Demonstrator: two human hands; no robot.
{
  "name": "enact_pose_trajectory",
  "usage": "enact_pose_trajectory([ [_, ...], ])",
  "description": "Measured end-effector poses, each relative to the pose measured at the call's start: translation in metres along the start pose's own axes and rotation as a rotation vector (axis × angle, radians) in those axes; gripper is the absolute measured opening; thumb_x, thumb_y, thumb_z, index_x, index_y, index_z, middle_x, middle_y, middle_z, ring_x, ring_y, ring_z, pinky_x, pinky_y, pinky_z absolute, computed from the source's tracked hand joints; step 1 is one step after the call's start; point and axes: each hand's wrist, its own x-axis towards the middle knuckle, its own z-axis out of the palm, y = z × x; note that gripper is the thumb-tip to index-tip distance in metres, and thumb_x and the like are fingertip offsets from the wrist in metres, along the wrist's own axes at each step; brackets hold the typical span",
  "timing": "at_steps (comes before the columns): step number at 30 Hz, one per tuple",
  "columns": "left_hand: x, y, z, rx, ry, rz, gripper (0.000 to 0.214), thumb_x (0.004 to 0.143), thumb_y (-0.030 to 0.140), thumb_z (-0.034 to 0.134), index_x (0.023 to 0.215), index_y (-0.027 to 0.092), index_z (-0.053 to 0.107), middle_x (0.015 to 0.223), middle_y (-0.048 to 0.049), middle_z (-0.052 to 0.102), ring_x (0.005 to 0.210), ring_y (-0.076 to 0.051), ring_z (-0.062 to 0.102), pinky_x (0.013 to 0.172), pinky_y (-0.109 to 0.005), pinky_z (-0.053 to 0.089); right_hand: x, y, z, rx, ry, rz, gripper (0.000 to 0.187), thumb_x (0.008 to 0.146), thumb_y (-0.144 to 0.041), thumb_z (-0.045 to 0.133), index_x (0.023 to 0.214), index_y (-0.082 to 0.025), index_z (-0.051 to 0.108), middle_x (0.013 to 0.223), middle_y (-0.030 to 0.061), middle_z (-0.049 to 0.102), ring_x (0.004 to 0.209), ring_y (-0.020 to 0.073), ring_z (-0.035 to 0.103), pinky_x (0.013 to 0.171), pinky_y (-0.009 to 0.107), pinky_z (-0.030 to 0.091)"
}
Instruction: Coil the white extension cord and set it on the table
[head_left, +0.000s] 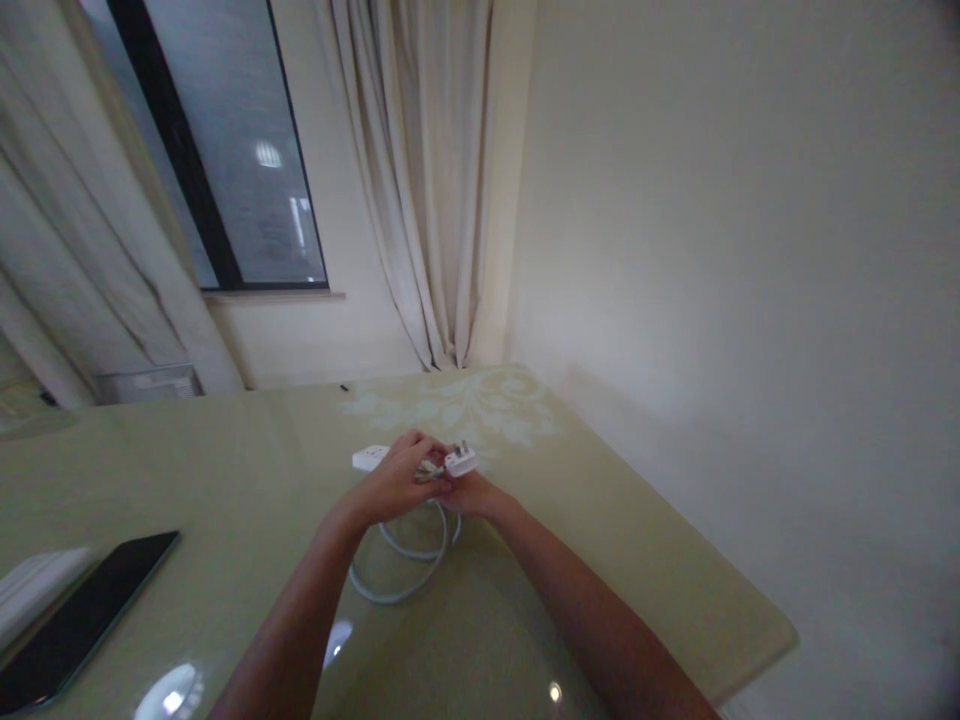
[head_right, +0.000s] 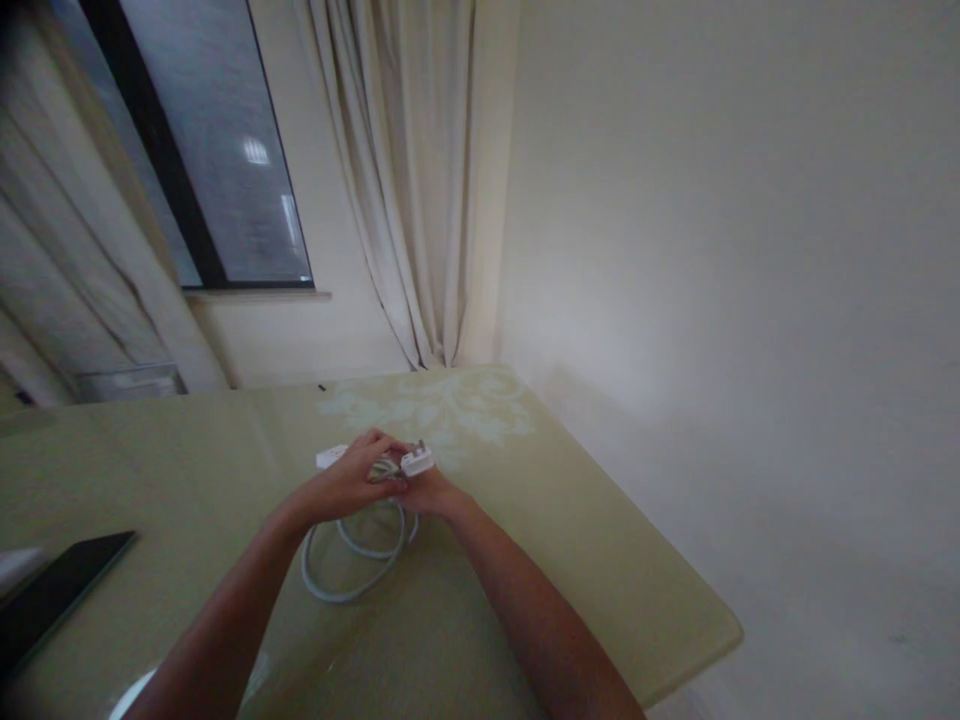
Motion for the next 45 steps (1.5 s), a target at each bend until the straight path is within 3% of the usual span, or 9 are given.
enact_pose_trajectory([
  [5, -0.001, 0.022, 0.051, 0.392, -0.250, -0.203, 0.118, 0.066, 0.071, 0.082, 0.165, 0.018, 0.044, 0.162, -0.0283, 0.049, 0.152, -0.050, 0.042, 0.125, -0.077, 0.012, -0.089, 0.023, -0.040, 0.034, -0.149, 0.136, 0.103, 0.072, -0.042, 0.089, 0.160, -0.010, 0.047, 0.164, 0.0276, 0.047, 0.154, 0.0419, 0.042, 0.126, 0.058, 0.036],
  [10, -0.004, 0.032, 0.085, 0.441, -0.200, -0.249, 0.110, 0.072, 0.069, 0.079, 0.164, 0.020, 0.046, 0.169, -0.0306, 0.038, 0.158, -0.051, 0.032, 0.123, -0.081, -0.001, -0.141, 0.036, -0.063, 0.136, 0.082, 0.312, 0.064, 0.092, -0.031, 0.069, 0.153, -0.018, 0.057, 0.155, 0.0181, 0.059, 0.147, 0.0288, 0.053, 0.126, 0.048, 0.037],
  [13, -0.013, 0.009, 0.078, 0.467, -0.126, -0.241, 0.074, 0.090, 0.045, 0.064, 0.161, 0.028, 0.051, 0.172, -0.0185, 0.041, 0.158, -0.039, 0.039, 0.128, -0.073, 0.004, -0.139, 0.038, -0.058, 0.112, 0.198, 0.422, 0.042, 0.101, -0.020, 0.049, 0.137, -0.020, 0.070, 0.136, 0.0144, 0.072, 0.130, 0.0238, 0.065, 0.116, 0.044, 0.048],
  [17, -0.031, -0.045, 0.051, 0.638, -0.004, -0.218, 0.091, 0.080, 0.005, 0.058, 0.167, 0.029, 0.042, 0.168, -0.0135, 0.048, 0.156, -0.032, 0.042, 0.131, -0.056, 0.019, -0.128, 0.034, -0.050, 0.061, 0.203, 0.451, 0.033, 0.098, -0.016, 0.054, 0.122, -0.019, 0.076, 0.121, 0.0133, 0.076, 0.118, 0.0243, 0.068, 0.108, 0.042, 0.051],
  [24, -0.041, -0.106, 0.004, 0.725, 0.165, -0.442, 0.085, 0.087, -0.002, 0.041, 0.169, 0.023, 0.040, 0.161, -0.0200, 0.054, 0.152, -0.035, 0.046, 0.126, -0.056, 0.030, -0.123, 0.019, -0.051, -0.076, 0.172, 0.432, 0.027, 0.098, -0.017, 0.057, 0.117, -0.017, 0.077, 0.118, 0.0148, 0.074, 0.117, 0.0258, 0.065, 0.107, 0.040, 0.049],
  [30, -0.051, -0.090, 0.051, 0.678, 0.161, -0.396, 0.096, 0.078, -0.008, 0.041, 0.168, 0.022, 0.041, 0.176, -0.0196, 0.031, 0.160, -0.036, 0.035, 0.128, -0.058, 0.027, -0.114, 0.007, -0.050, -0.220, 0.151, 0.385, 0.040, 0.100, -0.011, 0.048, 0.129, -0.020, 0.073, 0.128, 0.0144, 0.072, 0.125, 0.0270, 0.060, 0.112, 0.042, 0.045],
  [35, -0.072, -0.070, 0.103, 0.565, 0.312, -0.245, 0.073, 0.088, -0.001, 0.041, 0.156, 0.021, 0.059, 0.166, -0.0138, 0.051, 0.156, -0.033, 0.042, 0.128, -0.054, 0.031, -0.081, 0.010, -0.040, -0.304, 0.139, 0.417, 0.042, 0.096, -0.003, 0.046, 0.124, -0.017, 0.074, 0.128, 0.0187, 0.071, 0.125, 0.0311, 0.059, 0.110, 0.046, 0.043],
  [40, -0.073, -0.058, 0.098, 0.523, 0.458, -0.259, 0.065, 0.085, 0.000, 0.047, 0.145, 0.019, 0.065, 0.156, -0.0153, 0.060, 0.145, -0.032, 0.052, 0.124, -0.052, 0.037, -0.071, 0.006, -0.039, -0.294, 0.174, 0.432, 0.043, 0.097, -0.003, 0.043, 0.126, -0.014, 0.073, 0.125, 0.0209, 0.070, 0.124, 0.0327, 0.059, 0.108, 0.047, 0.043],
  [45, -0.068, -0.045, 0.088, 0.438, 0.525, 0.010, 0.036, 0.096, 0.018, 0.052, 0.123, 0.021, 0.075, 0.128, -0.0147, 0.076, 0.121, -0.031, 0.067, 0.110, -0.047, 0.049, -0.085, -0.010, -0.047, -0.240, 0.199, 0.338, 0.032, 0.103, -0.017, 0.051, 0.128, -0.018, 0.072, 0.124, 0.0140, 0.072, 0.123, 0.0288, 0.059, 0.111, 0.042, 0.043],
])
